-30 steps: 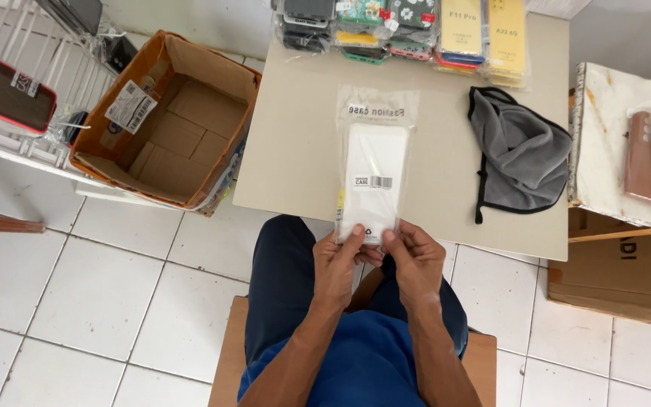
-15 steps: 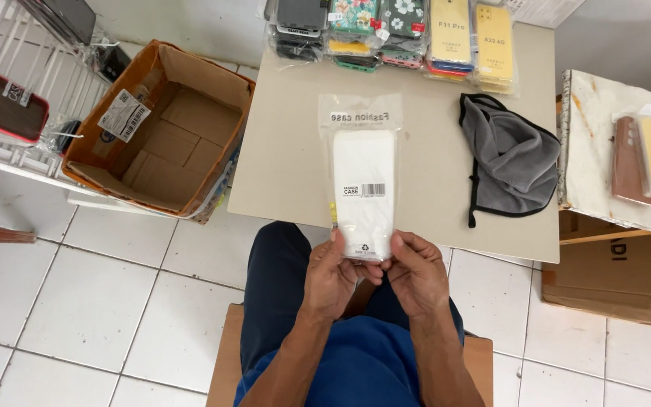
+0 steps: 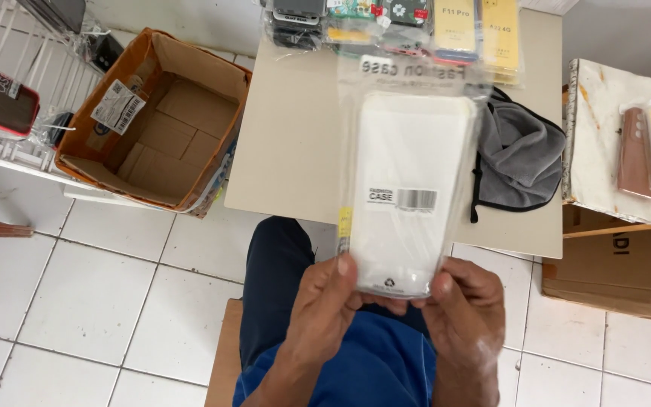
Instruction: The person picks up several packaged phone cases one at a time and wipes their plastic packaging with a cloth before placing them back on the table.
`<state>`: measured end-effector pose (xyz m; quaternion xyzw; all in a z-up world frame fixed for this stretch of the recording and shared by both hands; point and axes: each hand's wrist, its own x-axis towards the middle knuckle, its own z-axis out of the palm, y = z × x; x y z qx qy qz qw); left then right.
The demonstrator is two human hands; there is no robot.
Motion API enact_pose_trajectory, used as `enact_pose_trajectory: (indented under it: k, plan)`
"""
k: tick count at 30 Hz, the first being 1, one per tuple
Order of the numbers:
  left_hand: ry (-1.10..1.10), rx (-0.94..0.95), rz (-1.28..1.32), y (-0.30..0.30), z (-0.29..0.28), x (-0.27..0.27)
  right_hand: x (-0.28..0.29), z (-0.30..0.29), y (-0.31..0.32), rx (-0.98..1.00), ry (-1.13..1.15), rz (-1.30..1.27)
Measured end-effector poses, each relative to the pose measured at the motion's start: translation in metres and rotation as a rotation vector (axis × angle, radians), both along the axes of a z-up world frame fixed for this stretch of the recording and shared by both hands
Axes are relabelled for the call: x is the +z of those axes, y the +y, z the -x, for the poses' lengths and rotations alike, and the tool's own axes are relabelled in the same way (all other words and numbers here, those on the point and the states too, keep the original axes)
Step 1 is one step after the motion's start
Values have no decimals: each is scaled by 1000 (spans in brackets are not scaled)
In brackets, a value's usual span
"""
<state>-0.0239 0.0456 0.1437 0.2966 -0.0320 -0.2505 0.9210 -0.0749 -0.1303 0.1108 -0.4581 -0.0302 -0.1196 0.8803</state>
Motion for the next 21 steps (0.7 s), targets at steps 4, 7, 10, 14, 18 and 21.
enact_pose_trajectory:
  k: [4, 7, 10, 14, 18, 21]
  plan:
    - [-308, 105, -245, 18, -4, 29, 14, 8, 4, -262, 88, 291]
    - [-260, 126, -175, 20, -4, 31, 33, 8, 12, -319, 147, 464]
    - [-233, 186, -225, 20, -6, 34, 42, 10, 17, -308, 182, 521]
    - [-200, 182, -186, 21, -5, 26, 4, 25, -10, -183, 49, 228]
    - [-181, 186, -188, 22, -5, 21, 28, 13, -6, -103, -91, 275]
    - [-91, 163, -84, 23, -5, 15, 34, 16, -2, -275, -60, 531]
